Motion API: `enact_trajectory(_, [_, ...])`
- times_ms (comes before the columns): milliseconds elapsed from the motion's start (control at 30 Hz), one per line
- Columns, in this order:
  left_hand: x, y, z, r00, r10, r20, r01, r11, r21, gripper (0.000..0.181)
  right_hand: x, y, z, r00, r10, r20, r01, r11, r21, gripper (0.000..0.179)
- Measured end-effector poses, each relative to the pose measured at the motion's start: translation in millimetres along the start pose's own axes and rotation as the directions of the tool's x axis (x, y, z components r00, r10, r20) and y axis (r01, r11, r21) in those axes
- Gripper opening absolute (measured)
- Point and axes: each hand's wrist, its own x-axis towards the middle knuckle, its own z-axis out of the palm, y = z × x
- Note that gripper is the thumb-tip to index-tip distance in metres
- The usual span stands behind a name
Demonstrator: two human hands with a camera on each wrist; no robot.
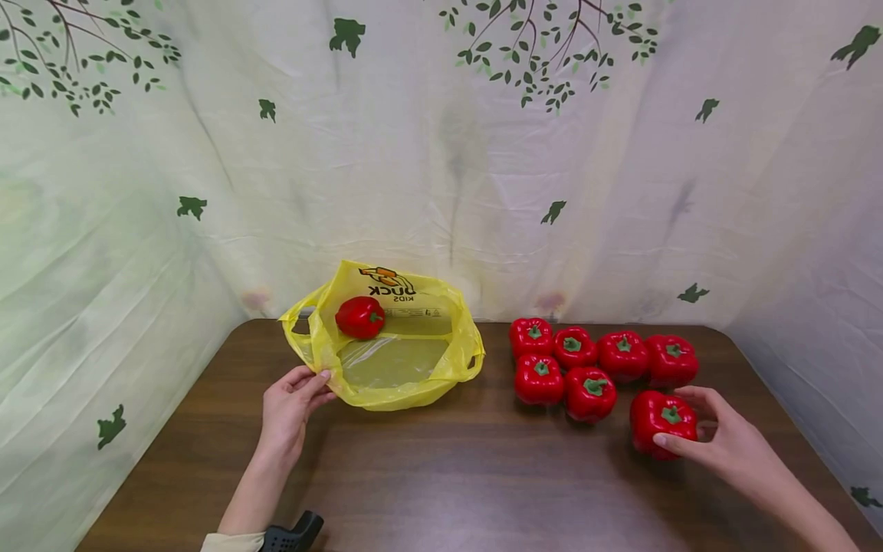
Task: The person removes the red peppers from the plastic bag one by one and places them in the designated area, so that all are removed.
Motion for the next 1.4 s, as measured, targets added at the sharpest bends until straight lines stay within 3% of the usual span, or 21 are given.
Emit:
enact_trajectory(367, [0.0,0.1,-0.7,1.0,-0.003,0.002,0.003,1.0,0.011,0.028,6.0,5.5,2.4,0.997,0.063,0.035,-0.062,0.998,-0.023,0.081])
enact_trajectory(800, [0.4,0.1,-0.8,1.0,0.0,0.001,-0.001,1.0,0.012,0.028,7.9,3.5,14.7,0.999,-0.02,-0.037,0.021,1.0,0.021,0.089])
enact_trajectory(1133, [-0.1,-1.3,-0.7,1.0,0.0,0.0,0.0,1.0,0.009,0.028,11.5,3.6,16.4,0.99,-0.113,-0.082,0.112,0.994,-0.012,0.083])
enact_trajectory(1400, [-0.4,-1.1,0.4,1.0,-0.004,-0.005,0.004,1.0,0.019,0.026,13.3,3.8,17.8,0.986,-0.14,-0.092,0.14,0.99,-0.005,0.08])
